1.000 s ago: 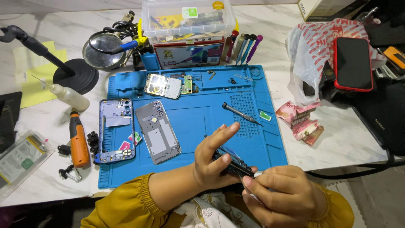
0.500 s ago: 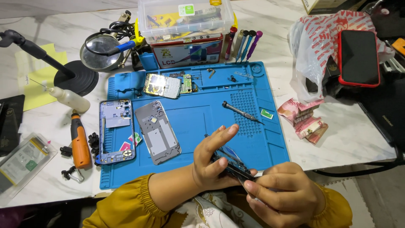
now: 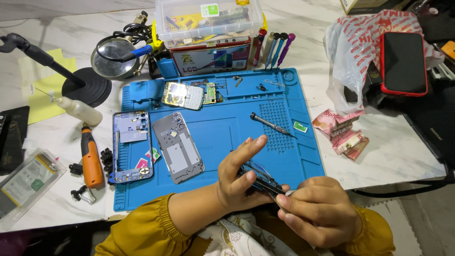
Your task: Repair a smartphone by prying internal components and applying adhesive.
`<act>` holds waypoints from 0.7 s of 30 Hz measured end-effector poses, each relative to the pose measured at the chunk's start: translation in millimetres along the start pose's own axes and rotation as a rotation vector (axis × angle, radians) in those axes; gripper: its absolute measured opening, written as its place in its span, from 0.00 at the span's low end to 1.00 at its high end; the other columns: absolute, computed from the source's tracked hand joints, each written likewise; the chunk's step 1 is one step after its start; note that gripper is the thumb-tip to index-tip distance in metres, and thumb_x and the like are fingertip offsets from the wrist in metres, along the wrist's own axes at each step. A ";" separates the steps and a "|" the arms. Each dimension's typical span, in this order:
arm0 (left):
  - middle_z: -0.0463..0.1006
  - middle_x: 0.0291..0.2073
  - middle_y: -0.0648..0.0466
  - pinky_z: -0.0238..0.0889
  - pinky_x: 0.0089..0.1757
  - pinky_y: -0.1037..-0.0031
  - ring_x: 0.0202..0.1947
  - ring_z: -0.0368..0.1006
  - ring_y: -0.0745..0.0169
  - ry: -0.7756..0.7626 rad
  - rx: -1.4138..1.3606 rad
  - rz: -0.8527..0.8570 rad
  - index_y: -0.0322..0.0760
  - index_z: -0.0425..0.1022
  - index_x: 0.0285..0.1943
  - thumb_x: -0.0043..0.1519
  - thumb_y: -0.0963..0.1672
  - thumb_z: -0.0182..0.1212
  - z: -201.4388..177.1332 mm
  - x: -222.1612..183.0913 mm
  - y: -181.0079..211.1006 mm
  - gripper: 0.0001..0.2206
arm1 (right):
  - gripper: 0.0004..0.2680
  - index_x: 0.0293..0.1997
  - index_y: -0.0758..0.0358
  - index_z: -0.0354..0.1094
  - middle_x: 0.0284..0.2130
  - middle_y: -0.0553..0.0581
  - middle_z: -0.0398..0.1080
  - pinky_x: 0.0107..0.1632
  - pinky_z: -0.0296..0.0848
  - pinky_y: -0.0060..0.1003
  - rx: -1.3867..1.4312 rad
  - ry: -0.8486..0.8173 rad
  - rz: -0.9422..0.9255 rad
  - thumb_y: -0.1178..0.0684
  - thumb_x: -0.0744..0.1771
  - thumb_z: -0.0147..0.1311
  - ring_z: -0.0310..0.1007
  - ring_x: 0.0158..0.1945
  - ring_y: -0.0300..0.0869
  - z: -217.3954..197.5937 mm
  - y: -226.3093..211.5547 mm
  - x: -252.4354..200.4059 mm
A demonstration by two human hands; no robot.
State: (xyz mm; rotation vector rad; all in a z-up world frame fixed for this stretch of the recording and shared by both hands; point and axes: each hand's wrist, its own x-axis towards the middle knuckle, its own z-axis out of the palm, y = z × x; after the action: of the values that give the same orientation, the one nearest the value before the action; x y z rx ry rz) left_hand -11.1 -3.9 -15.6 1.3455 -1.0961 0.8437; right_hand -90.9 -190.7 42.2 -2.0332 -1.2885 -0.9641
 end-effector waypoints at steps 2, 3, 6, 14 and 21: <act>0.67 0.64 0.33 0.63 0.68 0.53 0.65 0.72 0.36 -0.018 0.001 0.012 0.54 0.47 0.80 0.68 0.49 0.68 -2.4 -0.2 0.7 0.36 | 0.08 0.47 0.58 0.68 0.45 0.58 0.76 0.33 0.76 0.34 -0.015 -0.009 -0.026 0.62 0.66 0.59 0.82 0.35 0.40 -0.3 -0.1 -1.3; 0.67 0.64 0.32 0.64 0.67 0.53 0.66 0.72 0.35 -0.039 -0.002 0.019 0.54 0.46 0.81 0.69 0.50 0.66 -3.6 -0.9 1.7 0.35 | 0.07 0.47 0.59 0.67 0.44 0.60 0.76 0.33 0.77 0.34 -0.030 -0.018 -0.044 0.61 0.67 0.58 0.82 0.36 0.42 -0.4 -1.1 -2.3; 0.67 0.65 0.32 0.64 0.68 0.56 0.65 0.73 0.35 -0.036 0.017 0.028 0.54 0.47 0.80 0.70 0.50 0.65 -2.0 0.1 2.8 0.33 | 0.10 0.52 0.61 0.66 0.47 0.63 0.76 0.34 0.76 0.36 0.024 0.043 0.047 0.63 0.67 0.59 0.81 0.34 0.43 6.4 -1.9 -12.1; 0.66 0.65 0.31 0.66 0.66 0.53 0.65 0.72 0.36 -0.041 0.023 0.028 0.55 0.45 0.81 0.71 0.50 0.64 -2.5 0.2 2.3 0.34 | 0.08 0.48 0.63 0.67 0.43 0.66 0.77 0.30 0.73 0.34 -0.047 0.097 0.097 0.63 0.66 0.59 0.79 0.28 0.41 13.6 -9.6 -0.6; 0.64 0.66 0.31 0.68 0.66 0.53 0.67 0.72 0.36 -0.019 0.065 0.019 0.53 0.47 0.79 0.71 0.49 0.65 -1.2 0.3 2.7 0.33 | 0.05 0.48 0.65 0.70 0.49 0.69 0.75 0.33 0.73 0.37 0.034 -0.044 0.127 0.59 0.69 0.53 0.82 0.32 0.44 2.4 -10.7 5.0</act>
State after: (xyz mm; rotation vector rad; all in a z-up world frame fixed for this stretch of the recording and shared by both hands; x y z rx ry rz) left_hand -13.5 -2.4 -14.3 1.4016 -1.1054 0.8890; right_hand -98.6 -182.0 45.6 -2.0931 -1.1738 -0.8384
